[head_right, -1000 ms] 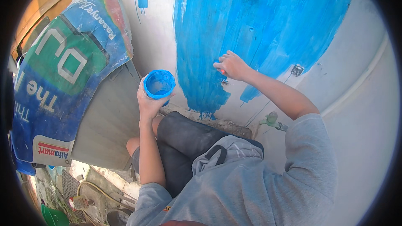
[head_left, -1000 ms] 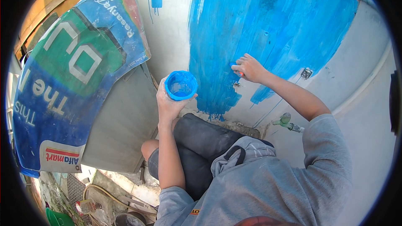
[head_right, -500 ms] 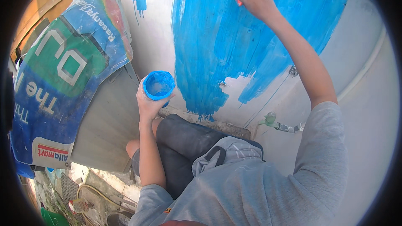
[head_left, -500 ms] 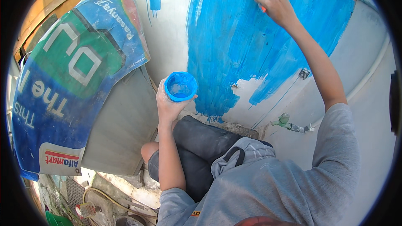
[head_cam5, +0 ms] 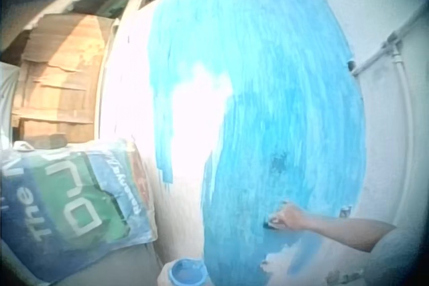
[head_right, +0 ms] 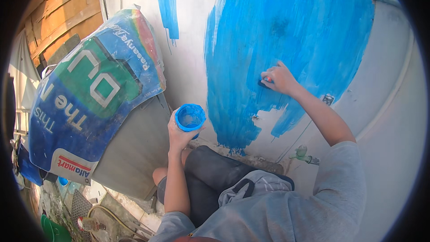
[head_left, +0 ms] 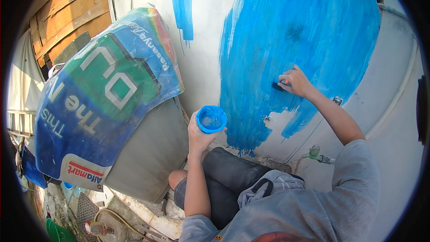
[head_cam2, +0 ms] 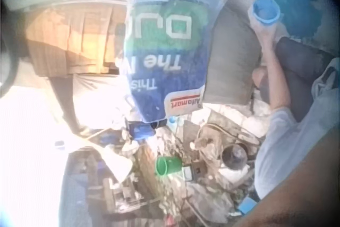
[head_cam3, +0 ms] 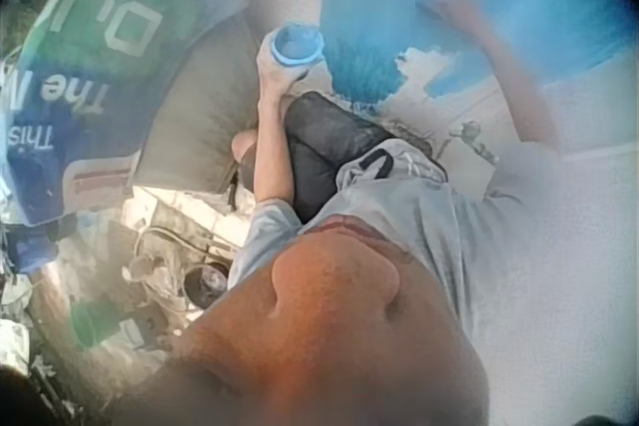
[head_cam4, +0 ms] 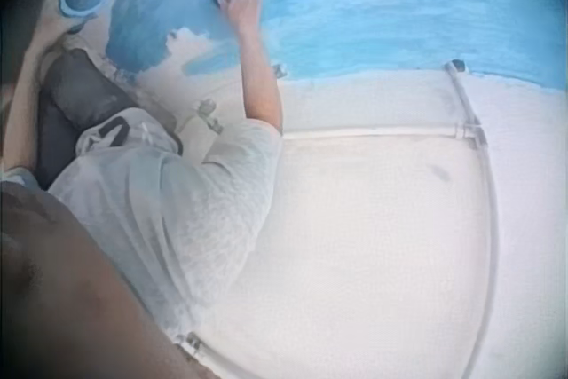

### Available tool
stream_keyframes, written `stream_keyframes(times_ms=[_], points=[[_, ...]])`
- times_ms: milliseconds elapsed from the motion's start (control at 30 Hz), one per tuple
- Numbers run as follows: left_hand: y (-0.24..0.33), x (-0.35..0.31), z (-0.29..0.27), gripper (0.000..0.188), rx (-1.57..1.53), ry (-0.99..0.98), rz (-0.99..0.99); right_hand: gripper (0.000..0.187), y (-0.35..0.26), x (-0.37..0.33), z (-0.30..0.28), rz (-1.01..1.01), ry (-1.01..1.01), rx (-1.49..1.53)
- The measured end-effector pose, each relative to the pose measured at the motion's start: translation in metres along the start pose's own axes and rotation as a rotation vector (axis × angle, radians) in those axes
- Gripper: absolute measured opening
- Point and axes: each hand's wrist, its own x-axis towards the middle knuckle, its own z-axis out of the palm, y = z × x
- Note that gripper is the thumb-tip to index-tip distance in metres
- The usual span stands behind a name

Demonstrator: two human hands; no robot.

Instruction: Painting a white wall with blue paint using a paintbrush.

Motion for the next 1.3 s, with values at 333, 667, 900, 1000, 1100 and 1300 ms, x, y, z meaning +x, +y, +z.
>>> stream_keyframes(times_ms=[333,667,900,1000,1100,1300], points=[[0.005,0.004,-0.004,0.070,-0.047,0.006,-0.037,0.007,0.067,0.096,-0.212,-0.031,0.855,-0.616],[0.013,0.001,0.001,0.066,-0.098,0.005,-0.006,0.013,-0.036,0.056,-0.001,-0.572,0.168,-0.426],[0.013,0.002,0.000,0.068,-0.036,-0.020,-0.023,0.013,0.033,0.086,-0.110,-0.141,0.278,-0.026],[0.010,0.002,-0.003,0.067,0.004,-0.027,-0.009,0.007,0.067,0.112,-0.210,-0.134,0.661,-0.293],[0.007,0.001,-0.005,0.068,-0.052,-0.019,-0.060,0.007,0.086,0.137,-0.281,-0.087,0.875,-0.661],[0.008,0.005,-0.005,0.067,-0.048,0.006,-0.036,0.010,0.099,0.128,-0.220,-0.284,0.568,-0.718]])
